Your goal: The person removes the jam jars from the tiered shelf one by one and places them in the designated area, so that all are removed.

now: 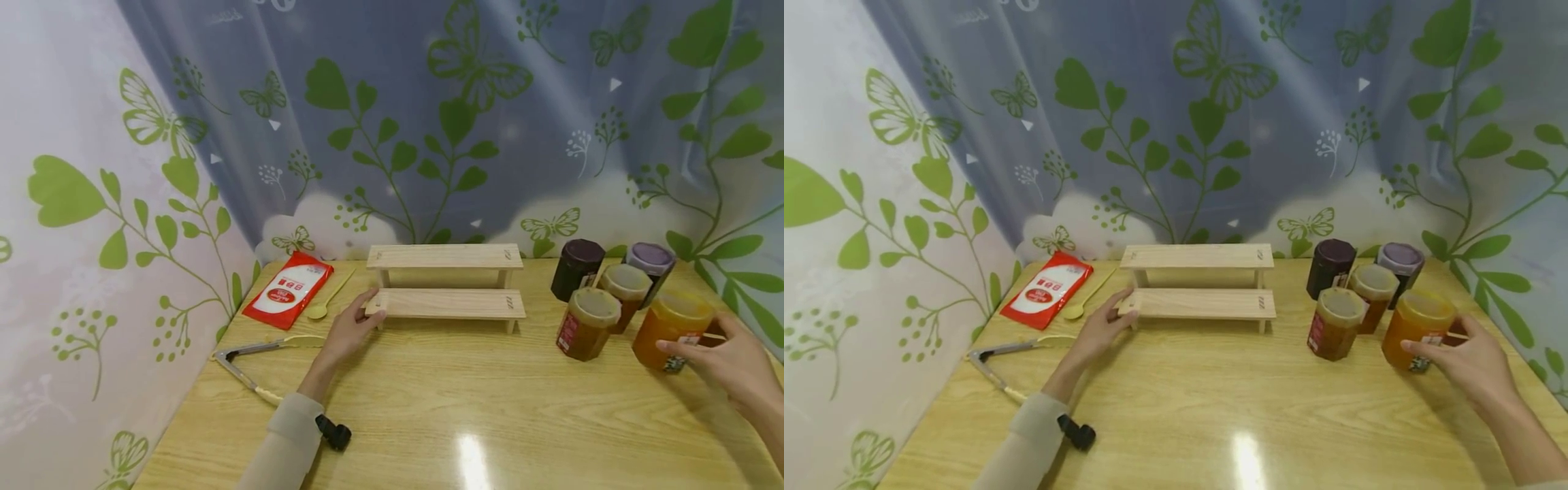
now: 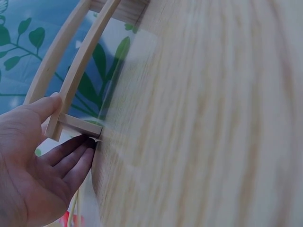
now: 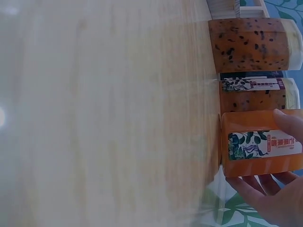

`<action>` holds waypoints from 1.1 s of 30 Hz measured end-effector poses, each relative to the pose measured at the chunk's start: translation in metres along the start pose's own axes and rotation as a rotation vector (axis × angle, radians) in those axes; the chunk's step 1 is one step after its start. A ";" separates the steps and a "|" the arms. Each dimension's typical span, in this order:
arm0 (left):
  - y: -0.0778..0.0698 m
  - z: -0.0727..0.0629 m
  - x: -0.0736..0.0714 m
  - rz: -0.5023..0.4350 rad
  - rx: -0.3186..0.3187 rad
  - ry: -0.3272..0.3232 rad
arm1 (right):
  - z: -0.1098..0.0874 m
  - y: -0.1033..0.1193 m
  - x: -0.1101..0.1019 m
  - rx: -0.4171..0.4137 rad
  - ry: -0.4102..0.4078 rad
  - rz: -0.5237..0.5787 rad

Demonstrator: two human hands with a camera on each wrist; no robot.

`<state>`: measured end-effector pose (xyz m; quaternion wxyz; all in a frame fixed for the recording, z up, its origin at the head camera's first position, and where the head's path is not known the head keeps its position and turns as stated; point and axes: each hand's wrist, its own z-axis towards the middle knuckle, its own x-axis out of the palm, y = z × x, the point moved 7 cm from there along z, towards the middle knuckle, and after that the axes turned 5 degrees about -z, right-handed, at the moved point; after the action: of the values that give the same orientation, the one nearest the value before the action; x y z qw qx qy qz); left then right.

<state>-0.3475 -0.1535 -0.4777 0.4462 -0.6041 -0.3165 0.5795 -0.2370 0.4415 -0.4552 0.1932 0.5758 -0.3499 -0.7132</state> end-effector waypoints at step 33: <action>-0.039 -0.010 -0.029 0.093 0.019 -0.002 | -0.017 0.042 -0.013 -0.128 0.031 0.070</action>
<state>-0.3358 -0.1660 -0.4311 0.4243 -0.6132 -0.2829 0.6033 -0.2224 0.4173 -0.4176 0.2598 0.5605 -0.3206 -0.7180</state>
